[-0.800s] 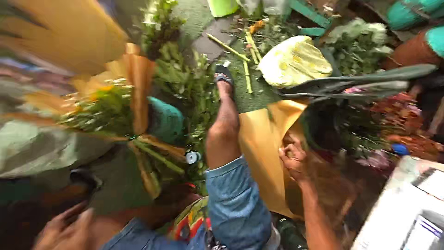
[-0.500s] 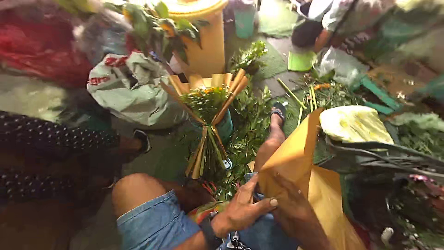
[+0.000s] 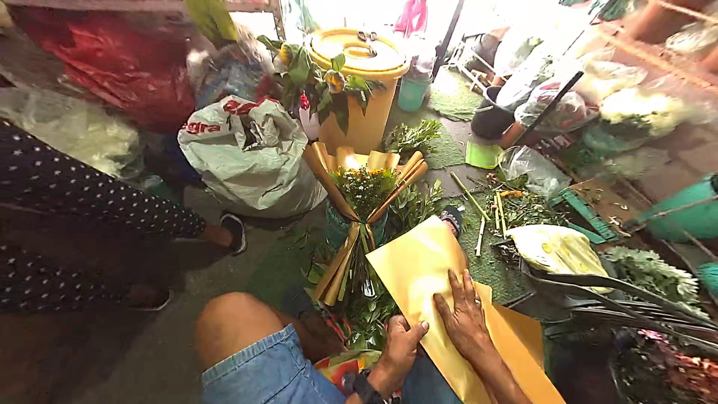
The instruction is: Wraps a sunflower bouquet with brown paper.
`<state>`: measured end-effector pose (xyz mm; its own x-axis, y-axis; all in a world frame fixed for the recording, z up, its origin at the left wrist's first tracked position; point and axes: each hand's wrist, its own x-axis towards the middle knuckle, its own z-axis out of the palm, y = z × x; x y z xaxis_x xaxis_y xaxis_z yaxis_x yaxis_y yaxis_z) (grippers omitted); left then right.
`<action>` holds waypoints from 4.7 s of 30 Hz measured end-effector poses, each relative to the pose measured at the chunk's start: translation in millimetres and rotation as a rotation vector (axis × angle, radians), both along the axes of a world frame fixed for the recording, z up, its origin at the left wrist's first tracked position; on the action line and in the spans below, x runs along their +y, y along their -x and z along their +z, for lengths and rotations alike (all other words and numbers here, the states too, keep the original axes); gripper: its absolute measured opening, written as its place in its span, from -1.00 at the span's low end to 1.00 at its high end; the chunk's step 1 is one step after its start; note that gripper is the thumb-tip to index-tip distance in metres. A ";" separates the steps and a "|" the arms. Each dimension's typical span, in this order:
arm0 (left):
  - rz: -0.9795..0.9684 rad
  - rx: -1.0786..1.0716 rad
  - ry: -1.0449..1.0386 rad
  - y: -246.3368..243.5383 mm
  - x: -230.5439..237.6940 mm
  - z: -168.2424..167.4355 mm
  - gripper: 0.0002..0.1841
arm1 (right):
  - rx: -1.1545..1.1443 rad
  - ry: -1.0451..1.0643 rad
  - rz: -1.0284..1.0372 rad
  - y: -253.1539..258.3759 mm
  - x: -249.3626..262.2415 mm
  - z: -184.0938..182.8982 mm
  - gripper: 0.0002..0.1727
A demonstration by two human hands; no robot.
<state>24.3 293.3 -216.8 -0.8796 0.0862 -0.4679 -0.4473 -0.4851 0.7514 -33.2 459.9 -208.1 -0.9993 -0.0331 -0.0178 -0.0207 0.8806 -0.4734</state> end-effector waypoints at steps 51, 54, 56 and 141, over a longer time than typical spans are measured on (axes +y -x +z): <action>0.059 0.943 0.170 120.5 -114.9 256.7 -0.80 | 0.234 0.735 0.480 97.4 25.1 342.5 -0.72; 0.006 1.108 0.213 122.3 -118.9 285.6 -0.88 | 0.343 0.690 0.542 84.3 49.5 364.5 -0.81; 0.067 1.074 0.369 122.2 -106.3 305.3 -0.87 | 0.400 0.666 0.449 85.9 54.4 375.2 -0.80; 0.078 0.747 0.084 157.4 -62.1 261.6 -0.76 | -0.174 0.887 0.420 67.7 -19.4 215.1 -0.26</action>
<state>-133.1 231.2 44.7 -0.9676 0.0012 0.2525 0.2284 -0.4220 0.8773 -100.9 440.5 7.0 -0.8894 -0.4555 0.0392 -0.1171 0.1440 -0.9826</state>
